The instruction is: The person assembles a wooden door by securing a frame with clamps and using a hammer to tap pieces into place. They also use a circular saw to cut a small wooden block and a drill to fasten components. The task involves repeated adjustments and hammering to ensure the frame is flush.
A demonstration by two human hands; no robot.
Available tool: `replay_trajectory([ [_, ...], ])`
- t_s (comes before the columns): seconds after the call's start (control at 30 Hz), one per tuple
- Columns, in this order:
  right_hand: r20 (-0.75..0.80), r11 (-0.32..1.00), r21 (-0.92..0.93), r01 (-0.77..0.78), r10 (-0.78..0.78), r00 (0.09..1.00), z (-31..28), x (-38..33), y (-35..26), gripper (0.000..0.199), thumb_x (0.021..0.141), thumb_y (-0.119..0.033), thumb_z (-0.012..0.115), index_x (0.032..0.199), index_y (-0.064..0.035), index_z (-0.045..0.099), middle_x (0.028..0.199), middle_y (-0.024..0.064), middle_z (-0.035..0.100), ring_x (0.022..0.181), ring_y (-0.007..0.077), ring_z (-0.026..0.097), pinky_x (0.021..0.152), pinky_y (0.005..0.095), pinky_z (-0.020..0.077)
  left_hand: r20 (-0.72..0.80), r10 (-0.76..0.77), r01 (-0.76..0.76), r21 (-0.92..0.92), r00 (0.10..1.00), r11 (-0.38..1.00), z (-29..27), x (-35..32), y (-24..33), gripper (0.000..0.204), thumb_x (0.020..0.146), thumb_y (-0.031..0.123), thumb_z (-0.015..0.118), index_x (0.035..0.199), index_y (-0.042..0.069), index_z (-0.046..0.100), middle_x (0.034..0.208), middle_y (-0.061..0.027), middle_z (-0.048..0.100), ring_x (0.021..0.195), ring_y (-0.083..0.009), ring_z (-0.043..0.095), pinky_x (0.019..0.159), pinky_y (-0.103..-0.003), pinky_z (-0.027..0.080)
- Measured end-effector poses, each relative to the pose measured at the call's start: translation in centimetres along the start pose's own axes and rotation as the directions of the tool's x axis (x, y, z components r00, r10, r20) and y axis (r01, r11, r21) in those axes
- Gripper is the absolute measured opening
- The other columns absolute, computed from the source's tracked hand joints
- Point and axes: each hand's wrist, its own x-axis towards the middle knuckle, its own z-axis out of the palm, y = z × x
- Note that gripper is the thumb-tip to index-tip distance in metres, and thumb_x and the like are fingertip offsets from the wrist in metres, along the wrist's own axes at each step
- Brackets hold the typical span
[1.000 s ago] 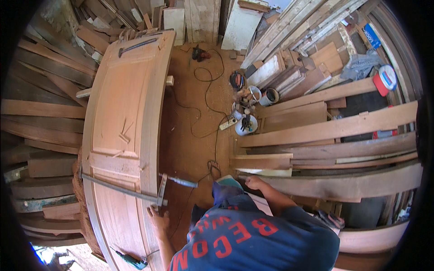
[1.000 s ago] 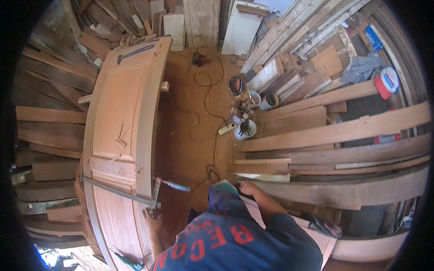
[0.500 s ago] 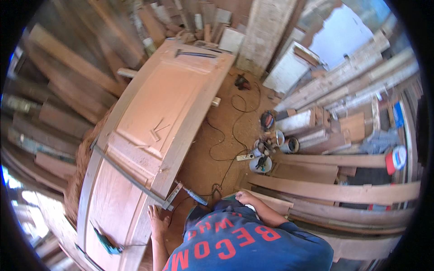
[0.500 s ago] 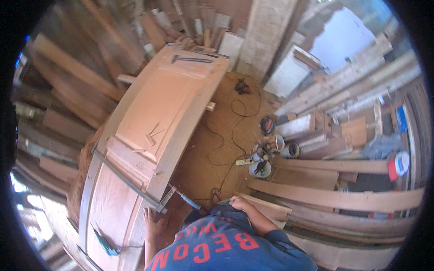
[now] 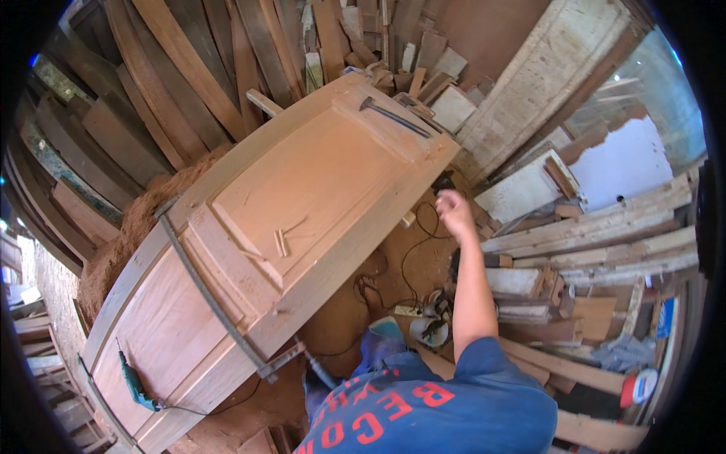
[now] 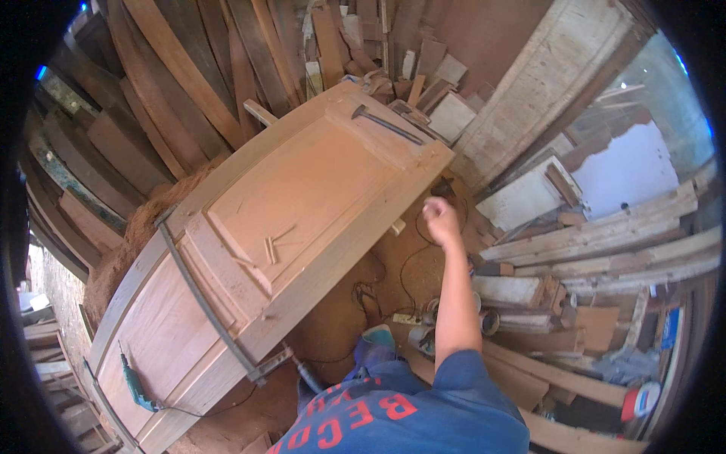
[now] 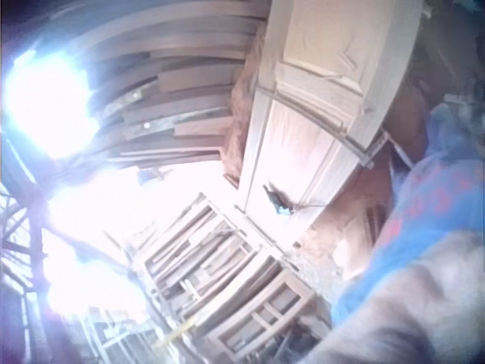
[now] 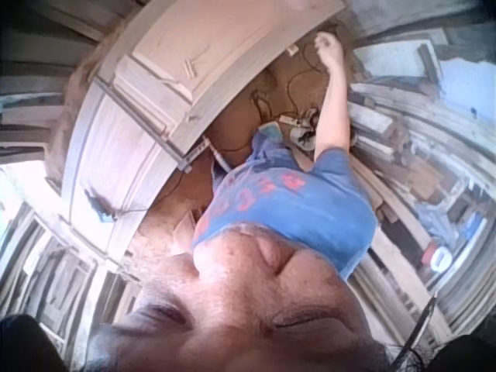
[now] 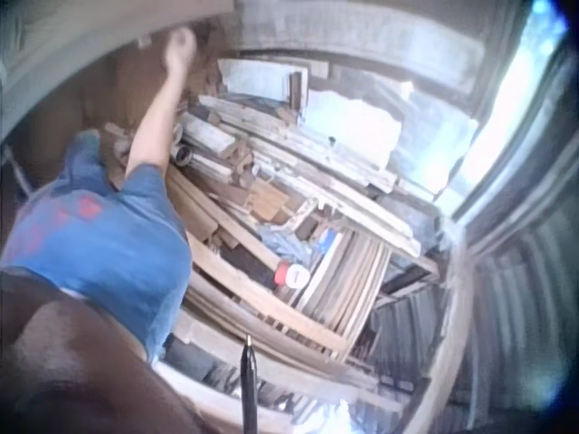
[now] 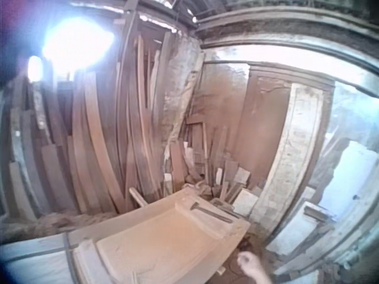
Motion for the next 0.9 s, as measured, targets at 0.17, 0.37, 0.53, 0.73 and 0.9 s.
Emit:
replay_trajectory([
  [0.17,-0.226,0.944,-0.331,0.006,-0.085,0.97,-3.2,24.8,2.8,0.033,0.089,-0.016,0.062,0.119,-0.0011,0.066,0.11,0.0182,0.072,0.103,0.0304,0.068,0.09,0.0375,0.0512,-0.084,-0.223,0.192,-0.276,0.971,0.942,5.0,4.6,8.1,0.019,0.085,0.01,0.069,0.101,0.001,0.071,0.098,-0.0202,0.072,0.087,-0.0323,0.069,0.077,-0.04,0.055],
  [0.37,0.065,0.898,-0.441,0.004,0.028,0.998,-4.1,42.2,11.7,0.049,0.088,-0.014,0.062,0.131,0.0104,0.057,0.129,0.0275,0.063,0.121,0.0384,0.06,0.103,0.0413,0.0452,-0.014,-0.52,0.377,-0.674,0.854,0.636,12.7,-1.3,14.6,0.017,0.085,0.009,0.071,0.1,0.002,0.071,0.095,-0.0153,0.073,0.082,-0.0264,0.069,0.076,-0.037,0.056],
  [0.53,0.321,0.742,-0.668,0.056,0.22,0.921,-1.9,46.3,13.8,0.061,0.09,-0.028,0.065,0.135,0.0101,0.052,0.134,0.0311,0.058,0.126,0.0406,0.056,0.106,0.0428,0.0421,0.091,-0.622,0.386,-0.85,0.777,0.358,19.3,-8.8,20.0,0.015,0.085,0.008,0.073,0.099,0.002,0.072,0.093,-0.0112,0.074,0.079,-0.0214,0.069,0.075,-0.034,0.056],
  [0.73,0.353,0.79,-0.6,0.129,0.116,0.928,-1.5,49.0,16.2,0.048,0.08,-0.025,0.071,0.112,0.0099,0.065,0.103,0.0265,0.07,0.099,0.0398,0.066,0.089,0.0449,0.0484,0.224,-0.515,0.341,-0.929,0.827,0.143,21.1,-11.9,25.4,0.014,0.085,0.007,0.075,0.098,0.003,0.072,0.091,-0.0053,0.075,0.076,-0.0145,0.068,0.075,-0.03,0.056],
  [0.9,0.254,0.802,-0.583,0.13,0.028,0.967,-4.0,50.1,14.7,0.051,0.073,-0.029,0.07,0.099,0.0144,0.065,0.093,0.025,0.069,0.086,0.0333,0.064,0.082,0.0456,0.0495,0.307,-0.403,0.357,-0.933,0.863,0.054,19.9,-12.4,28.0,0.009,0.084,0.009,0.075,0.092,0.008,0.071,0.084,0.0033,0.07,0.072,-0.0082,0.062,0.069,-0.025,0.052],
])
